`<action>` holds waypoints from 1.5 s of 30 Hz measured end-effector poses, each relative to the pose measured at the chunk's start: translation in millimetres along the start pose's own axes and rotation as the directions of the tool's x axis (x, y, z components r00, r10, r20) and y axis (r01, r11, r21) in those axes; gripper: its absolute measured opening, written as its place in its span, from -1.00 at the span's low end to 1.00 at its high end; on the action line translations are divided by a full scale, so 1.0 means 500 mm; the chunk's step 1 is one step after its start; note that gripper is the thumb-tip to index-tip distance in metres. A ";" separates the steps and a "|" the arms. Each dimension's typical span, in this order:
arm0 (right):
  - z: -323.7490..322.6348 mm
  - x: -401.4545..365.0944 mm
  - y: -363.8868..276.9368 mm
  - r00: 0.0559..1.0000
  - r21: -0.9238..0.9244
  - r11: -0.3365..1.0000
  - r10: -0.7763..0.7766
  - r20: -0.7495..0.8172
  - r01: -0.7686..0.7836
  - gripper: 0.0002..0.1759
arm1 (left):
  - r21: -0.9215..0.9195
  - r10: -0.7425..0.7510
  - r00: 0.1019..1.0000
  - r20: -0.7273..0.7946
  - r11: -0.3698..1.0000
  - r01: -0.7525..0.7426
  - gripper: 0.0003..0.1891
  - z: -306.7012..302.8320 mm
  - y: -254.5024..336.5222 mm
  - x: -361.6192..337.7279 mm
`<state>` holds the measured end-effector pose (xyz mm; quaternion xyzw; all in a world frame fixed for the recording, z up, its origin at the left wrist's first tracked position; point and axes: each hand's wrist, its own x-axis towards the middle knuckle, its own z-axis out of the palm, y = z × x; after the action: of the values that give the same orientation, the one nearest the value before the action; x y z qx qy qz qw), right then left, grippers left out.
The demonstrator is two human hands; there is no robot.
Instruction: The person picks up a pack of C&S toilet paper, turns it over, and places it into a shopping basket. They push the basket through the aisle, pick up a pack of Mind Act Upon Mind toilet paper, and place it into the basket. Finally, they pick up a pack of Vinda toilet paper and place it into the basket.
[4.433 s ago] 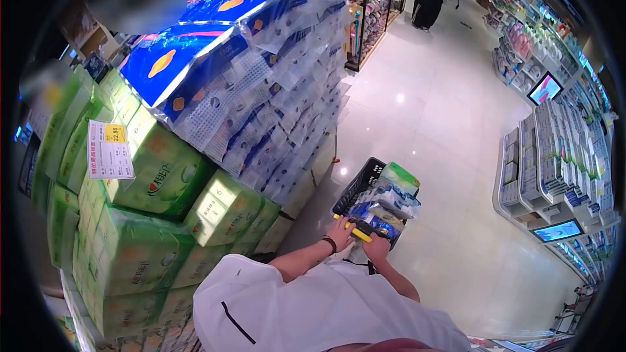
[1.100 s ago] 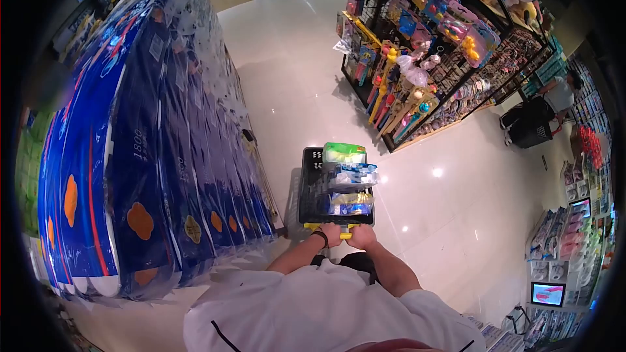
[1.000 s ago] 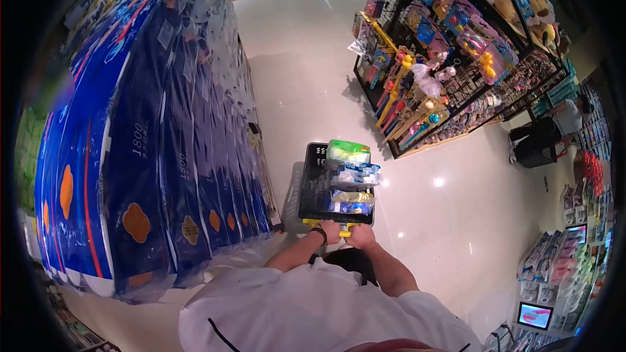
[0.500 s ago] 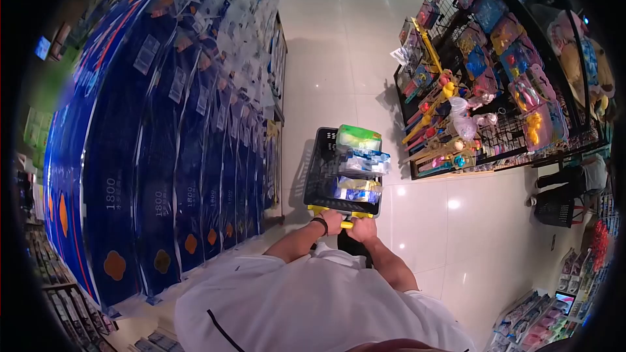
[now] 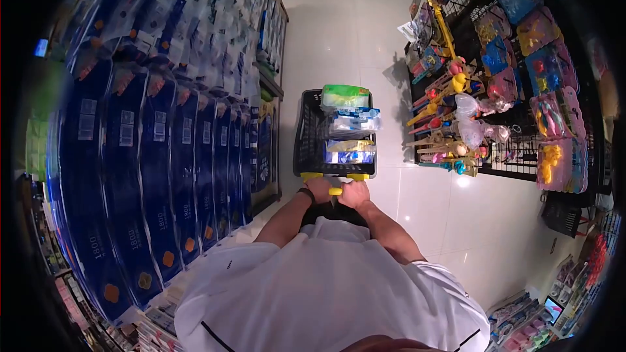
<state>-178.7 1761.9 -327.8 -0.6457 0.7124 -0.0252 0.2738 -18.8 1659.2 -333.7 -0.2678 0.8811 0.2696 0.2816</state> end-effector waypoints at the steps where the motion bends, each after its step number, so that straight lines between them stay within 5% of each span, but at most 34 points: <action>1: -0.012 0.014 0.010 1.000 -0.001 1.000 -0.013 0.004 0.013 -0.69 | -0.019 -0.015 1.000 -0.003 1.000 0.015 -0.64 -0.016 0.001 0.009; 12: -0.134 0.250 0.082 0.998 -0.077 0.995 -0.065 0.015 0.066 -0.67 | -0.101 -0.025 0.998 -0.058 0.995 0.019 -0.67 -0.186 -0.091 0.150; 18: -0.199 0.389 0.100 0.992 -0.097 0.991 -0.096 -0.077 0.089 -0.66 | -0.174 -0.035 0.973 -0.229 0.985 -0.005 -0.69 -0.270 -0.176 0.238; 32: -0.309 0.646 0.132 0.995 -0.113 0.992 0.059 0.075 -0.051 -0.65 | -0.242 -0.044 0.995 -0.093 0.970 0.020 -0.74 -0.519 -0.302 0.359; 45: -0.360 0.806 0.189 0.958 -0.128 0.983 -0.160 -0.240 0.132 -0.68 | -0.175 0.027 0.987 -0.158 0.983 -0.055 -0.70 -0.673 -0.393 0.457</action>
<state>-346.8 1344.1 -355.7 -0.7024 0.6918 -0.0867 0.1433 -174.0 1235.8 -309.7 -0.2938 0.8779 0.3317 0.1816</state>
